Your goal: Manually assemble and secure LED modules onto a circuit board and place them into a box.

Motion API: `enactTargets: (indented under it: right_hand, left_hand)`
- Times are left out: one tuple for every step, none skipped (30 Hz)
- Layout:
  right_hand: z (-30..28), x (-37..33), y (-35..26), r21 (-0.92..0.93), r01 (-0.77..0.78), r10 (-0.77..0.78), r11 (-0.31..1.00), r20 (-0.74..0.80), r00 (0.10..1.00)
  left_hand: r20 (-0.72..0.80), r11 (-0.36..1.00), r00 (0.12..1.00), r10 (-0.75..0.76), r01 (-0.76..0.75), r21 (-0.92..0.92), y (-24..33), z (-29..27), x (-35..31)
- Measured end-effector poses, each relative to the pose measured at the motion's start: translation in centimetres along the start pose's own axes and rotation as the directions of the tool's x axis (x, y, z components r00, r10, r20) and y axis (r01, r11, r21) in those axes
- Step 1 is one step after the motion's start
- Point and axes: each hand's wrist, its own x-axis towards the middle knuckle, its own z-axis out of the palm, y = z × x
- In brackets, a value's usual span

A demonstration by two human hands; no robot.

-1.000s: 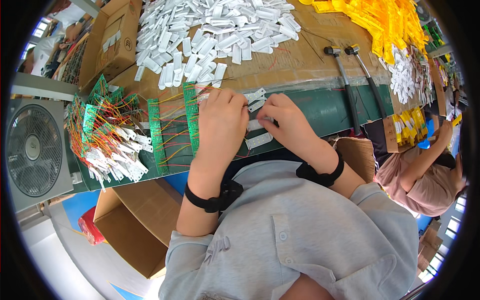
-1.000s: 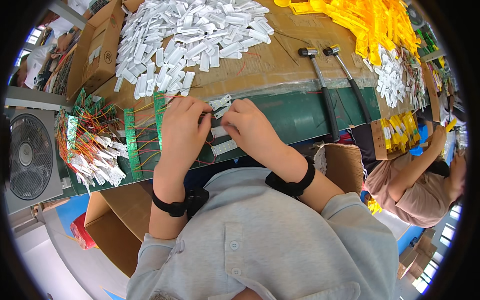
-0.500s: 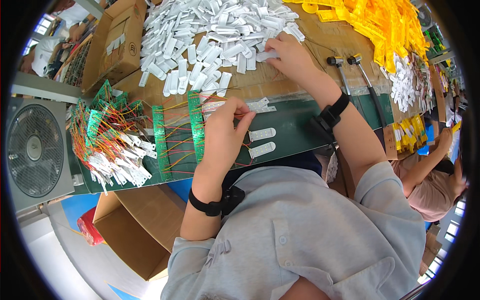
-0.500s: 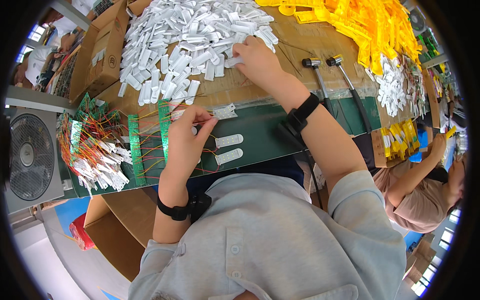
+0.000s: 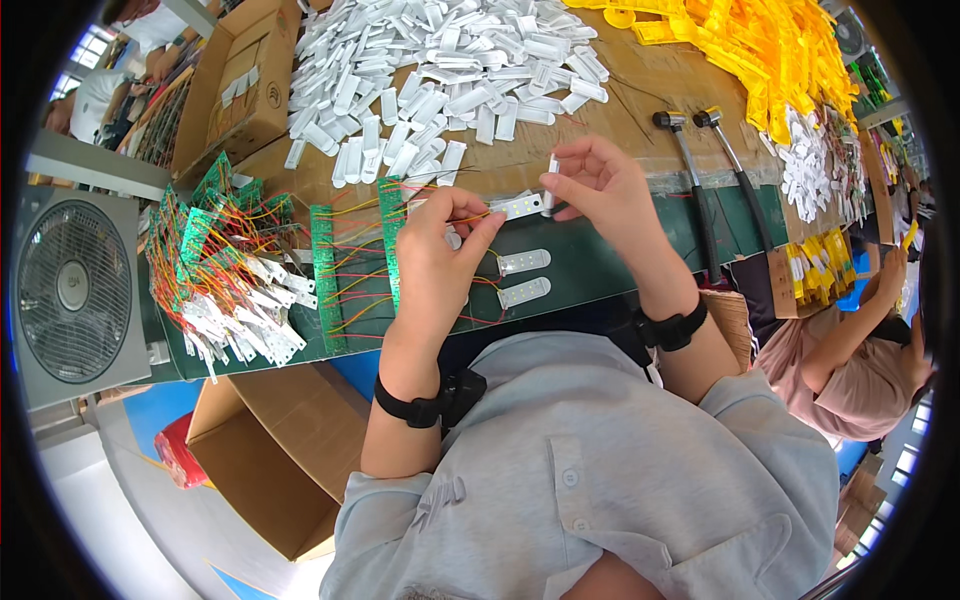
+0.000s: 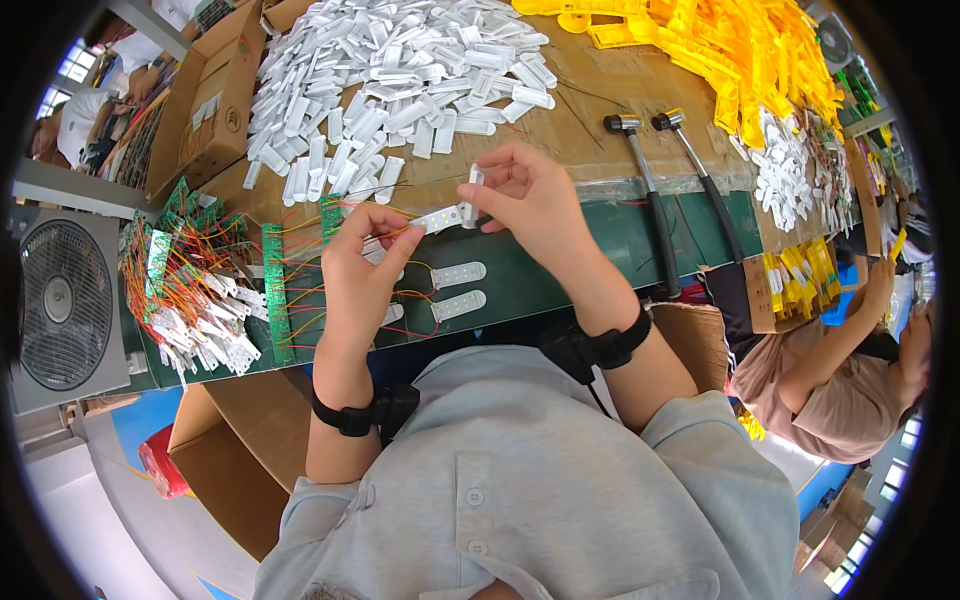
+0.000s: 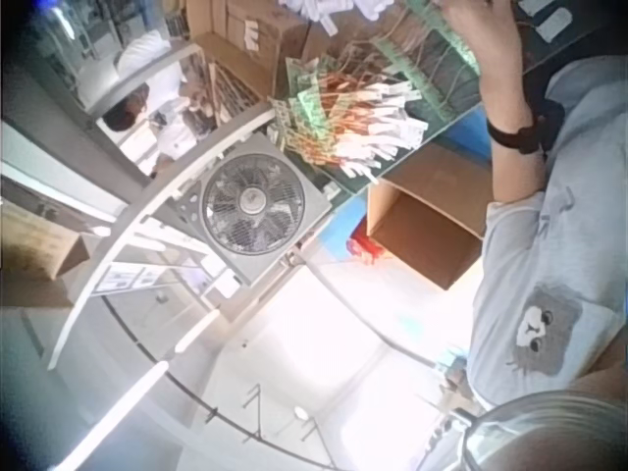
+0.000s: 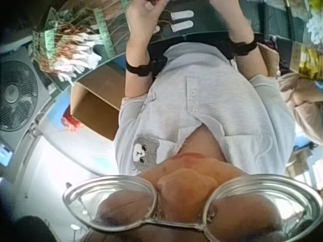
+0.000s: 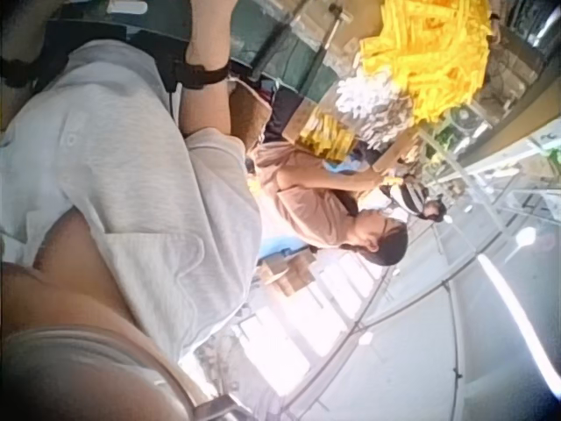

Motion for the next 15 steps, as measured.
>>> enactTargets:
  right_hand:
    - [0.3,-0.1,0.3,0.002,0.002,-0.002,1.000,-0.004,1.000]
    - [0.7,-0.2,0.8,0.067,-0.037,0.038,0.997,-0.009,0.999]
    - [0.9,-0.3,1.1,0.132,-0.076,0.078,0.988,-0.010,0.997]
    - [1.1,-0.3,1.2,0.134,-0.074,0.076,0.988,-0.011,0.997]
    - [1.2,-0.4,1.3,0.145,-0.060,0.062,0.988,-0.009,0.998]
    - [1.3,-0.4,1.3,0.155,-0.048,0.049,0.987,-0.006,0.999]
    - [1.3,-0.5,1.1,0.155,-0.046,0.047,0.987,-0.003,0.999]
    - [1.3,-0.6,0.8,0.170,-0.091,0.086,0.981,0.038,0.996]
    - [1.2,-0.8,0.5,0.183,-0.136,0.124,0.974,0.079,0.989]
    - [1.2,-0.8,0.6,0.182,-0.135,0.122,0.974,0.081,0.989]
    - [1.2,-0.9,0.6,0.245,-0.154,0.136,0.957,0.087,0.987]
    - [1.3,-1.0,0.8,0.308,-0.173,0.151,0.936,0.095,0.984]
    - [1.3,-1.1,0.8,0.307,-0.172,0.149,0.936,0.096,0.984]
    - [1.4,-1.2,0.9,0.285,-0.134,0.118,0.949,0.073,0.990]
    - [1.4,-1.3,1.0,0.261,-0.097,0.086,0.961,0.050,0.995]
  left_hand:
    - [0.007,1.000,1.000,0.022,-0.022,0.021,-0.1,0.1,0.0]
    - [0.010,0.999,1.000,0.026,-0.026,0.021,-0.1,0.2,0.0]
    - [0.005,1.000,1.000,0.008,-0.008,0.007,-0.1,0.3,-0.1]
    - [-0.001,1.000,1.000,-0.011,0.011,-0.006,-0.1,0.3,-0.1]
    - [-0.001,1.000,1.000,-0.009,0.009,-0.005,-0.1,0.3,-0.1]
    - [-0.002,1.000,1.000,0.001,-0.001,0.009,-0.1,0.4,-0.1]
    - [-0.004,1.000,1.000,0.010,-0.010,0.022,-0.1,0.4,-0.1]
    - [-0.007,1.000,1.000,0.010,-0.010,0.024,0.0,0.4,-0.2]
    - [-0.012,0.999,1.000,0.017,-0.017,0.034,0.0,0.4,-0.2]
    - [-0.018,0.999,1.000,0.024,-0.023,0.044,0.1,0.4,-0.2]
    - [-0.020,0.999,0.999,0.025,-0.024,0.045,0.0,0.3,-0.2]
    - [-0.021,0.994,0.998,0.055,-0.053,0.093,-0.2,0.2,-0.3]
    - [-0.019,0.987,0.996,0.085,-0.082,0.140,-0.3,0.2,-0.3]
    - [-0.020,0.987,0.996,0.086,-0.082,0.141,-0.3,0.1,-0.3]
    - [-0.021,0.988,0.997,0.078,-0.074,0.133,-0.3,0.1,-0.4]
